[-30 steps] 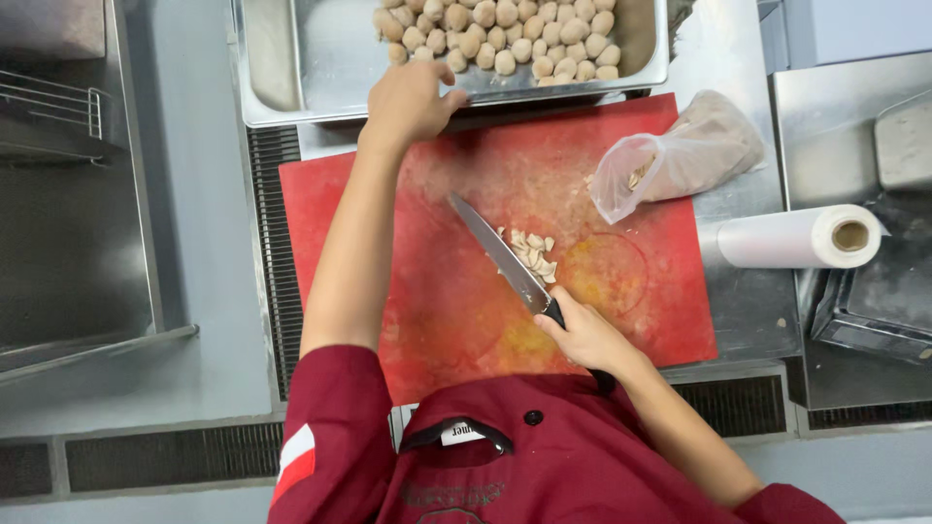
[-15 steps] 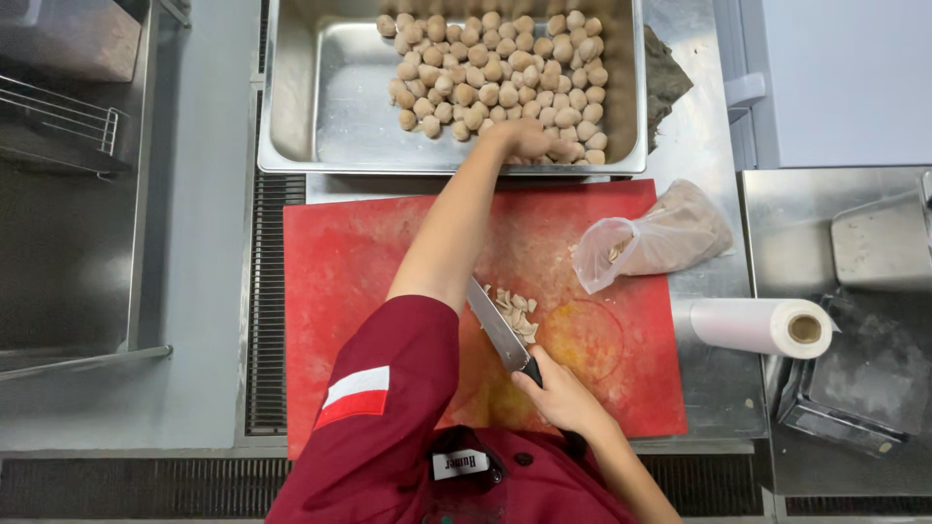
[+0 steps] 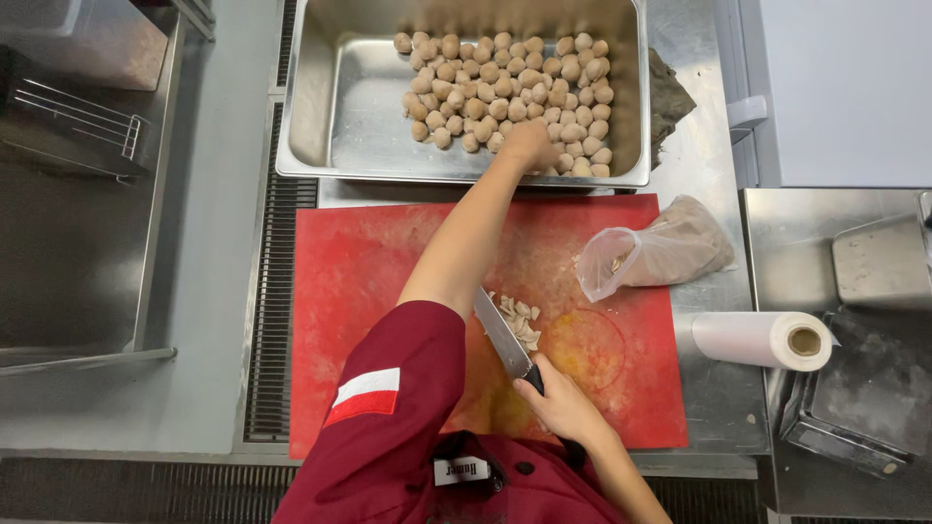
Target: The person slices small round mushrooms into thin pieces on a red cutting board using a chef's knife. The sliced mushrooms are then gathered and placed into a clear plastic bag, which is weighed on a digital scale before being set aside.
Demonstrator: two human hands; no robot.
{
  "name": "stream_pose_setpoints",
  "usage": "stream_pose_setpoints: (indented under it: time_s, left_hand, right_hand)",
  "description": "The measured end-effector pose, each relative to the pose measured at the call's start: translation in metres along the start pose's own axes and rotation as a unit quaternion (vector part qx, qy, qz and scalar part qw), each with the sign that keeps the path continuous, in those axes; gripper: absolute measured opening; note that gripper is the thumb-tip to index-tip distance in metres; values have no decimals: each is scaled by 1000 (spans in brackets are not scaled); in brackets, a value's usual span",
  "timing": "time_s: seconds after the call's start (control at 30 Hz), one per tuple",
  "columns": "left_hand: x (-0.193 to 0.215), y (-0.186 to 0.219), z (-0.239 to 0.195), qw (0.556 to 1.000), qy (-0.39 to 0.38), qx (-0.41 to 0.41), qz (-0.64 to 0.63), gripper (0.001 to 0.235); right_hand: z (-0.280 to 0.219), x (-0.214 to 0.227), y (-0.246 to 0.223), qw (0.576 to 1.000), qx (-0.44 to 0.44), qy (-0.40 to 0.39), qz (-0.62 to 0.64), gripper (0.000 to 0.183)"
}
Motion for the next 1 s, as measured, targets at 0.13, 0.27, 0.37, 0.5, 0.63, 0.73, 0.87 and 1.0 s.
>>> stream_pose_setpoints:
  time_s: [0.13,0.27,0.37,0.5,0.63,0.73,0.87,1.0]
  left_hand:
    - [49,5,-32,988,109,-43,-106,31]
    - [105,12,-149,905,287,-242,-197,20]
    - [104,-18,-256,912,276,-226,-204,19]
    - [74,-71,-364,929,265,-148,-210,31]
    - [37,-96,-431,939,285,-103,-162,35]
    - [24,-89,-461,930,315,-103,-161,41]
    - [7,-83,-469,913,347,-37,-210,30]
    - [-13,-92,-474,871,408,46,-269,15]
  right_hand:
    - [1,-2,3,1000,11,11,-8,25]
    - [4,-5,8,1000,24,8,-1,25]
    - [4,-8,11,1000,20,5,6,26]
    - [0,-11,4,1000,5,9,-28,28]
    - [-2,-13,-3,995,6,9,-103,28]
    - [-1,-19,-3,983,11,0,-182,31]
    - [2,-34,-7,969,84,-16,-232,34]
    - [-5,-43,-9,957,67,-24,-281,36]
Point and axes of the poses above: each hand's wrist, its own z-axis towards the middle knuckle, its own x-axis out of the back of the hand, y = z × x, the point moved 4 cm from there along z, towards the middle knuckle, and after that the axes turned 5 degrees about x, right-handed, at the moved point
